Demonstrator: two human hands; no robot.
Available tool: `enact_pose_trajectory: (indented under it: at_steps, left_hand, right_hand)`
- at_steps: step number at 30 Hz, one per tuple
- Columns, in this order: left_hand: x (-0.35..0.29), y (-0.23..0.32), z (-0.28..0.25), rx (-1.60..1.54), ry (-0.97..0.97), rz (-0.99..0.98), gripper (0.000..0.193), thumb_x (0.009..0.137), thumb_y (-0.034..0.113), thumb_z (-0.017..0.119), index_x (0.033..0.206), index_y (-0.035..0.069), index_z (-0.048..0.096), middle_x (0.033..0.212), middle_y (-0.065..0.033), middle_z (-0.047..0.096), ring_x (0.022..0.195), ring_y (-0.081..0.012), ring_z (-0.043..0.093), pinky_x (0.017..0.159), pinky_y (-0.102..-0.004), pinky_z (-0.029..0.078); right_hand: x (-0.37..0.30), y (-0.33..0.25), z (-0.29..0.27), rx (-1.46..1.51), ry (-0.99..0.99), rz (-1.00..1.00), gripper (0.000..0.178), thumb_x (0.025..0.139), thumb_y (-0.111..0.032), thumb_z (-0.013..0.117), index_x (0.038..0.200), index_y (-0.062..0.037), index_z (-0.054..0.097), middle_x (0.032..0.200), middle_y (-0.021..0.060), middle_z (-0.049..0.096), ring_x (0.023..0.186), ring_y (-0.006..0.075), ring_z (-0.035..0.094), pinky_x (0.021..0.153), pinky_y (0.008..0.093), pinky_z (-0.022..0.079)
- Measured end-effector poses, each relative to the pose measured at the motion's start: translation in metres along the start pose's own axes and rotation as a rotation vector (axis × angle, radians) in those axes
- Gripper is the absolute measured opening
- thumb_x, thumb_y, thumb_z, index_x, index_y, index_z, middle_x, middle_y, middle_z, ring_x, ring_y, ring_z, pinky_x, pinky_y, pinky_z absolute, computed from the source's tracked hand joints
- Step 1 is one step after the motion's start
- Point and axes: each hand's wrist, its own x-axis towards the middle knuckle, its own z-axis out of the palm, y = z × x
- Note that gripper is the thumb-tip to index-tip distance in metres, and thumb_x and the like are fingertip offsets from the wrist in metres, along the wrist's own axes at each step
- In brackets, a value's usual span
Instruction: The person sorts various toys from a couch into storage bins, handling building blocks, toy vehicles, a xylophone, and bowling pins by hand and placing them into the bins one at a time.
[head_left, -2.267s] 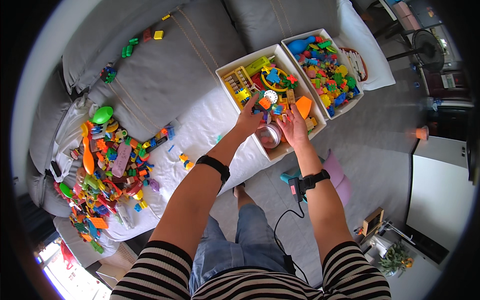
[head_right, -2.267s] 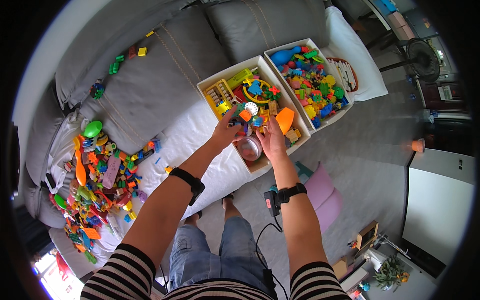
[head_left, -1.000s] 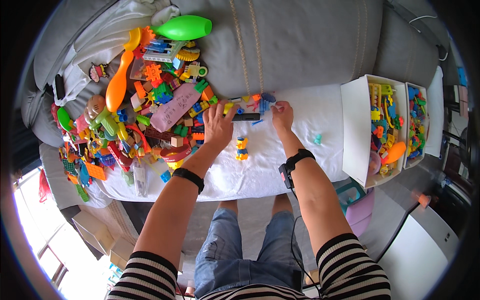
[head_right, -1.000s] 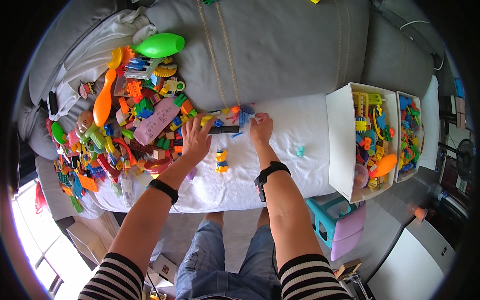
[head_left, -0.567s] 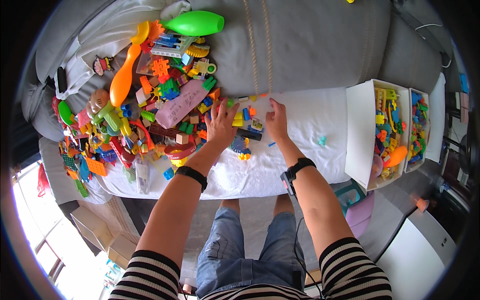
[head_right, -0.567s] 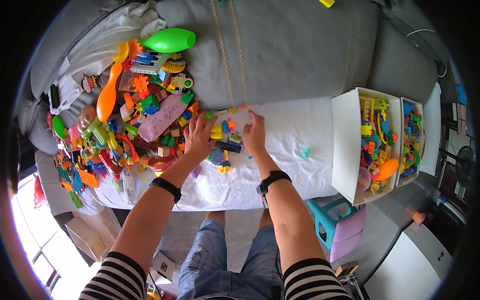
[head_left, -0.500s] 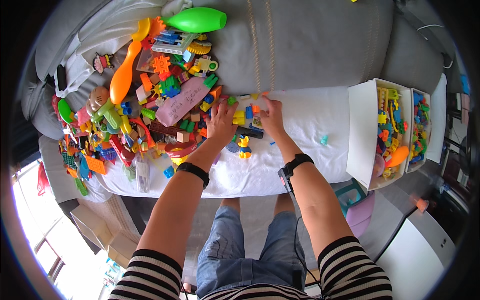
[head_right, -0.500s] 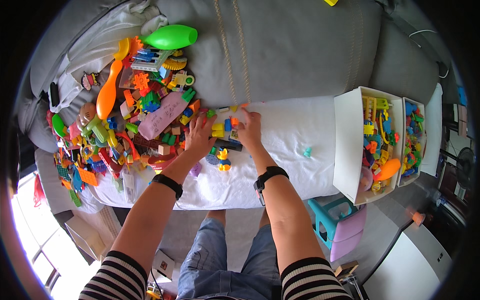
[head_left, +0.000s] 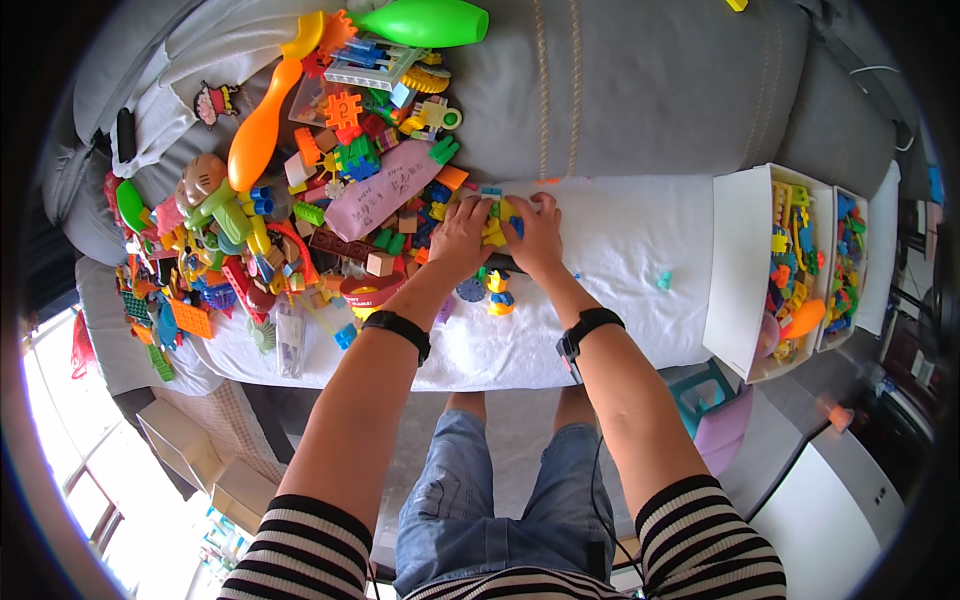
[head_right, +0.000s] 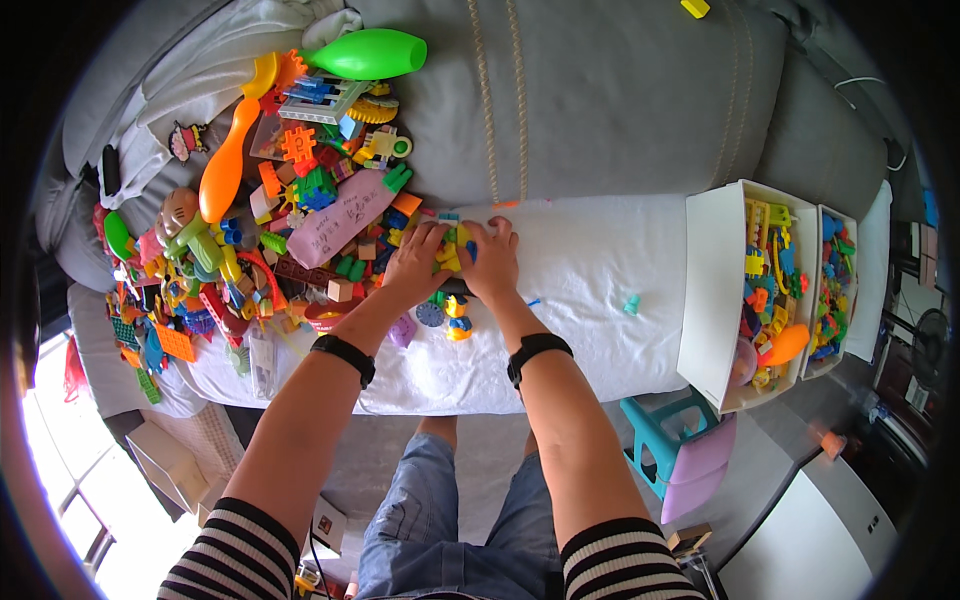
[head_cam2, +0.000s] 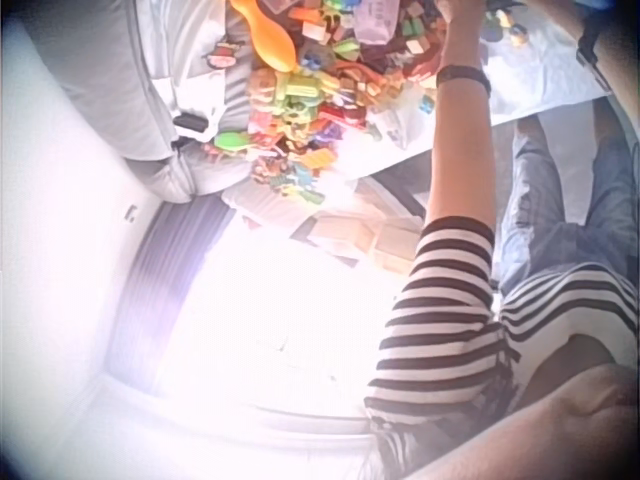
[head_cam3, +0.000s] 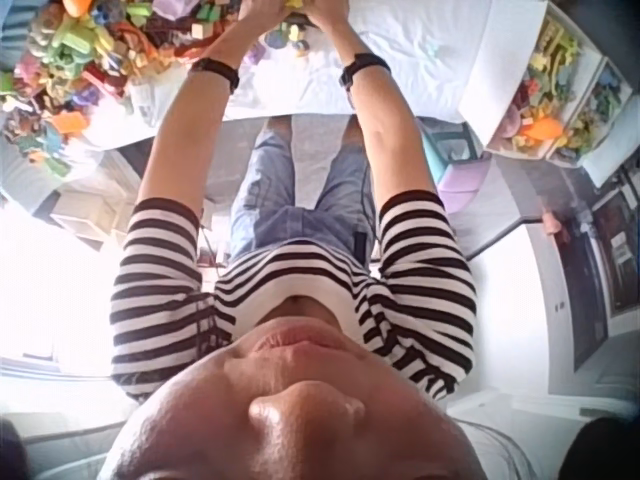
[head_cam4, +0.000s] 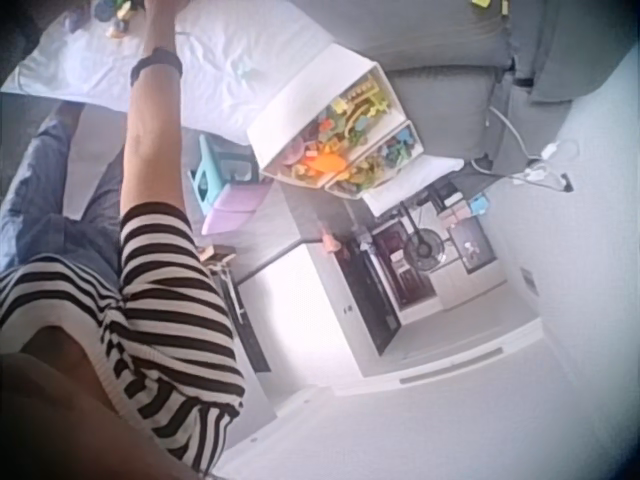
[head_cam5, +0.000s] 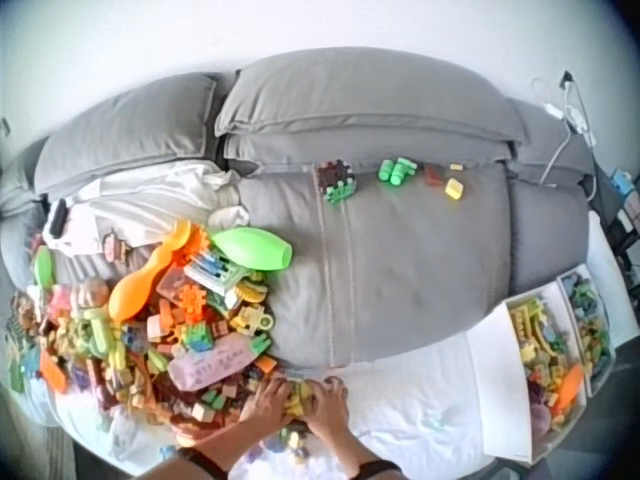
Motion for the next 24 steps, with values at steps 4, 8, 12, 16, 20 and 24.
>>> enact_pose_trajectory:
  at_steps: [4,8,12,16,20,24]
  left_hand:
    - [-0.021,-0.003,-0.002,-0.047,-0.042,-0.049,0.077,0.067,0.009,0.078,0.135,0.015,0.043,0.128,-0.0110,0.046,0.122,-0.0353,0.046,0.094,-0.0414,0.049]
    - [-0.019,-0.002,0.000,-0.073,0.037,-0.022,0.069,0.067,0.006,0.076,0.130,0.015,0.048,0.123,-0.0114,0.048,0.119,-0.0345,0.049,0.091,-0.0423,0.050]
    - [0.006,-0.017,0.011,-0.210,-0.020,-0.121,0.053,0.073,0.007,0.072,0.123,0.012,0.057,0.111,-0.0131,0.058,0.105,-0.0345,0.059,0.088,-0.0401,0.051]
    - [-0.001,-0.021,0.015,-0.359,0.104,-0.080,0.039,0.081,0.012,0.065,0.119,0.012,0.061,0.097,-0.0128,0.062,0.094,-0.0296,0.064,0.082,-0.0362,0.052]
    - [-0.016,-0.026,0.016,-0.744,0.037,-0.293,0.040,0.088,0.016,0.056,0.128,0.013,0.057,0.101,-0.0132,0.065,0.090,-0.0179,0.062,0.079,-0.0283,0.049]
    - [-0.025,-0.011,0.011,-0.997,-0.122,-0.434,0.042,0.096,0.010,0.046,0.138,0.013,0.048,0.119,-0.0122,0.062,0.096,-0.0178,0.062,0.071,-0.0279,0.052]
  right_hand:
    - [-0.026,0.002,-0.006,0.037,-0.099,-0.037,0.048,0.073,-0.015,0.075,0.119,-0.0179,0.060,0.126,0.0106,0.043,0.114,0.0326,0.046,0.091,0.0411,0.048]
    - [-0.019,-0.012,-0.010,-0.049,-0.104,-0.044,0.048,0.070,-0.010,0.076,0.115,-0.0160,0.061,0.122,0.0102,0.048,0.111,0.0319,0.049,0.090,0.0395,0.049]
    - [0.002,0.013,-0.001,-0.001,-0.142,0.023,0.042,0.071,-0.004,0.074,0.111,-0.0131,0.064,0.109,0.0117,0.057,0.102,0.0330,0.057,0.088,0.0387,0.050]
    - [-0.006,0.013,-0.017,0.350,-0.046,0.023,0.029,0.074,0.000,0.070,0.103,-0.0060,0.067,0.095,0.0140,0.067,0.087,0.0335,0.065,0.081,0.0365,0.051]
    - [-0.017,0.011,-0.040,0.624,-0.141,0.311,0.027,0.078,-0.003,0.069,0.105,-0.0039,0.066,0.094,0.0116,0.068,0.082,0.0205,0.065,0.072,0.0302,0.053]
    - [-0.028,0.021,-0.061,0.991,-0.176,0.453,0.025,0.082,-0.007,0.069,0.107,-0.0032,0.065,0.095,0.0065,0.067,0.083,0.0131,0.063,0.071,0.0268,0.055]
